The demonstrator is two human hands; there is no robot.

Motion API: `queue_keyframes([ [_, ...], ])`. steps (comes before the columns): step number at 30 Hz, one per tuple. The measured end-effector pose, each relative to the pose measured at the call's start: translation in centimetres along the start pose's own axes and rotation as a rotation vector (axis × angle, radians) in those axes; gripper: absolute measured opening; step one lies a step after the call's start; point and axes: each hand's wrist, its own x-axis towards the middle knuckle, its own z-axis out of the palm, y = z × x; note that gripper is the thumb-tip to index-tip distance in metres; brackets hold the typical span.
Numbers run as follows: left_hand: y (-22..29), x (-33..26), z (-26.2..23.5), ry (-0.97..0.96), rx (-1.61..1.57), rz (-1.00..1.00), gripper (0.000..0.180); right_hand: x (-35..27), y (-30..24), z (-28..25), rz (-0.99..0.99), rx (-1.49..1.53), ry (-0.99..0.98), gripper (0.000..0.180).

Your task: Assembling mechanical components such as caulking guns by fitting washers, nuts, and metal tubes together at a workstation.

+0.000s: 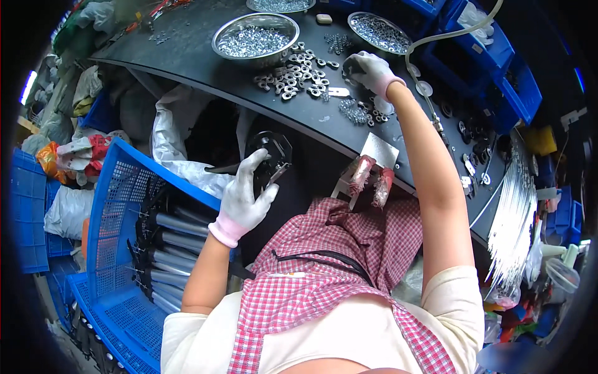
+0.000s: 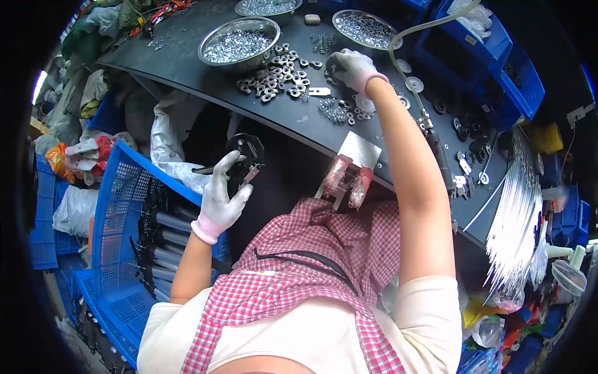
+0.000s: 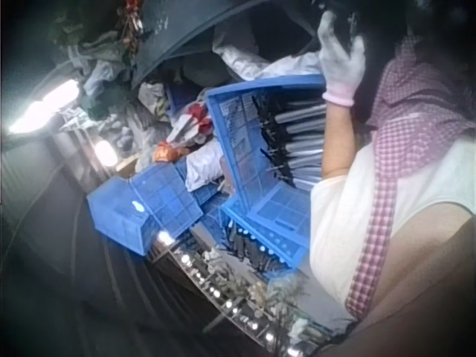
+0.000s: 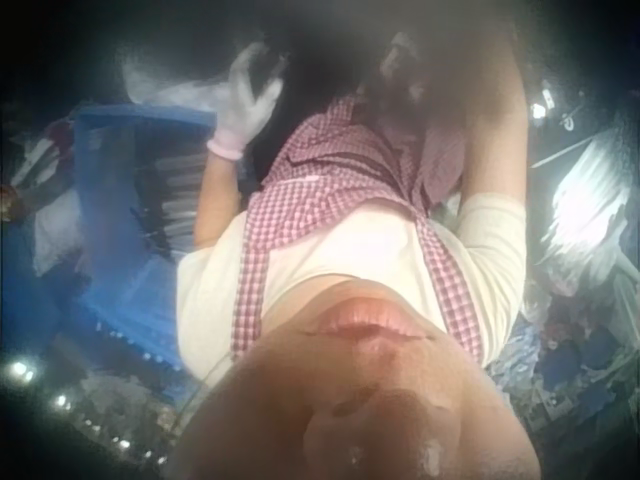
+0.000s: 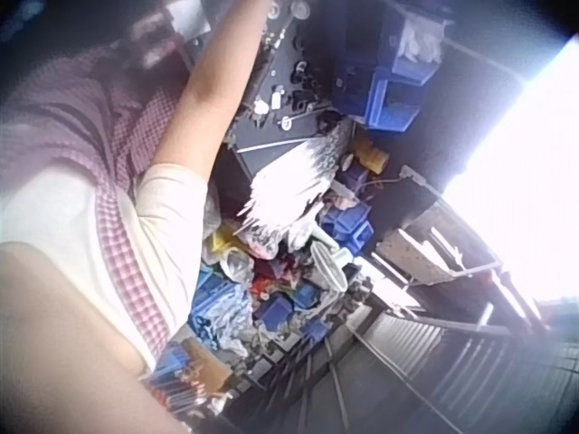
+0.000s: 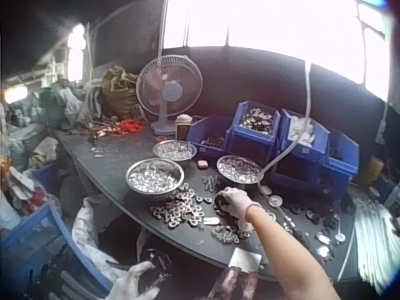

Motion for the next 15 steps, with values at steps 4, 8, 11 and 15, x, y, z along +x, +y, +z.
queue_keyframes([
  [4, 0.5, 0.3, 0.6, -0.052, 0.002, 0.068, 0.064, 0.5, -0.7, -0.5, -0.092, -0.154, -0.084, 0.022],
  [8, 1.7, 0.9, 0.6, -0.064, 0.077, 0.146, 0.069, -0.6, -0.8, 0.3, -0.037, -0.075, -0.001, 0.019],
  [11, 1.9, 1.6, 0.3, -0.057, 0.118, 0.233, 0.069, -2.5, -0.9, -0.8, -0.145, 0.229, 0.223, 0.014],
  [15, 3.0, 2.3, 0.3, -0.065, 0.124, 0.311, 0.083, -8.8, -12.8, -5.1, -0.492, 0.521, 0.2, 0.011],
])
